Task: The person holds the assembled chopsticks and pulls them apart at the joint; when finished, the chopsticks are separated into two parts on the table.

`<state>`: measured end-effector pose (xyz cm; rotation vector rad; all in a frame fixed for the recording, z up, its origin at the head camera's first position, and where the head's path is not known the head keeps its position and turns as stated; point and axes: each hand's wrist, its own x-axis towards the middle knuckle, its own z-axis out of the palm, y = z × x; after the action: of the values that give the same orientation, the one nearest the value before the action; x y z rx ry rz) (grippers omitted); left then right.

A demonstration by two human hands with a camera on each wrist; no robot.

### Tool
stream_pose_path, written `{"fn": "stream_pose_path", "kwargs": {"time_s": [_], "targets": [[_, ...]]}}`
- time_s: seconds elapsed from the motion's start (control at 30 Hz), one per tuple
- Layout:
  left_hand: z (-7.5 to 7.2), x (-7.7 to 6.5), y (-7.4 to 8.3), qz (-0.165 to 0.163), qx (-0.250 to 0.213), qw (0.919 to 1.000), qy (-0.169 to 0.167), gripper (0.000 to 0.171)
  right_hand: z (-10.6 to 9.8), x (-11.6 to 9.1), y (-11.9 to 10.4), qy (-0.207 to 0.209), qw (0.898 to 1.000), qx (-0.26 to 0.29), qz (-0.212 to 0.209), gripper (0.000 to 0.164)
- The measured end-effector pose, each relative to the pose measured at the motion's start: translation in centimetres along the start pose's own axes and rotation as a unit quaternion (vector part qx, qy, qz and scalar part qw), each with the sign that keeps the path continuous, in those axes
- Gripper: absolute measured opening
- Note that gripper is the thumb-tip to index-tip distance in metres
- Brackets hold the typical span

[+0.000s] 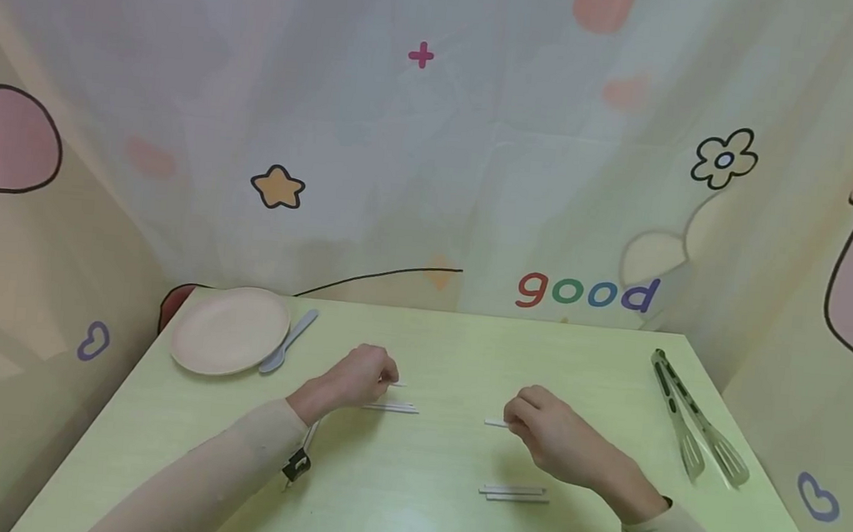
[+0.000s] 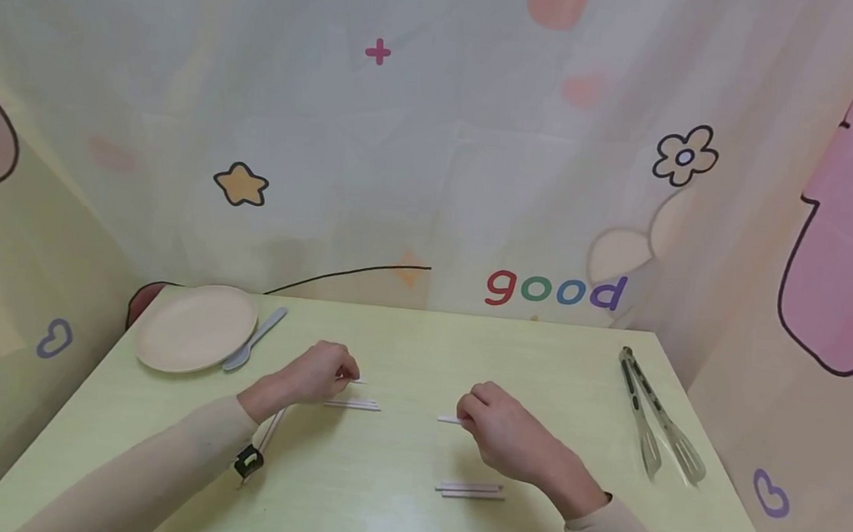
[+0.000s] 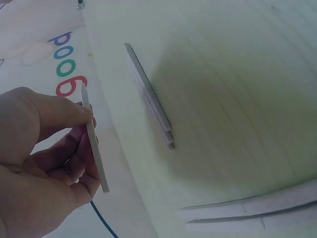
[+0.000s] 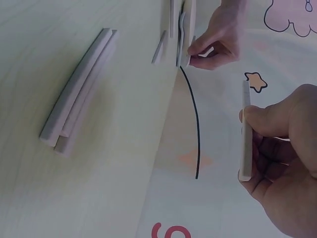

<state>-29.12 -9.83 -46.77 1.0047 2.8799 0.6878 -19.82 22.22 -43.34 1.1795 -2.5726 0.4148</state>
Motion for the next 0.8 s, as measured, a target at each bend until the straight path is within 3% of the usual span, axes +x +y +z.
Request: {"fn": "stream_pose_path", "kwargs": {"time_s": [0.2,0.47,0.8], "targets": [[0.6,0.1,-0.3,-0.013,-0.010,0.9999,-0.005,0.023,0.2,-0.3,-0.2,-0.009,1.000,0.001,0.008,0.016],[1.2,0.3,-0.5,-0.004,-0.006,0.9996,-0.029,0.016,0.5,-0.6,-0.2,-0.014,1.000,0.014,0.012,0.014],[1.8,0.5,-1.0,-0.009,-0.011,0.9997,-0.021,0.012,1.0,-1.2,0.0,-0.019,0.999,0.021,0.017,0.015]]}}
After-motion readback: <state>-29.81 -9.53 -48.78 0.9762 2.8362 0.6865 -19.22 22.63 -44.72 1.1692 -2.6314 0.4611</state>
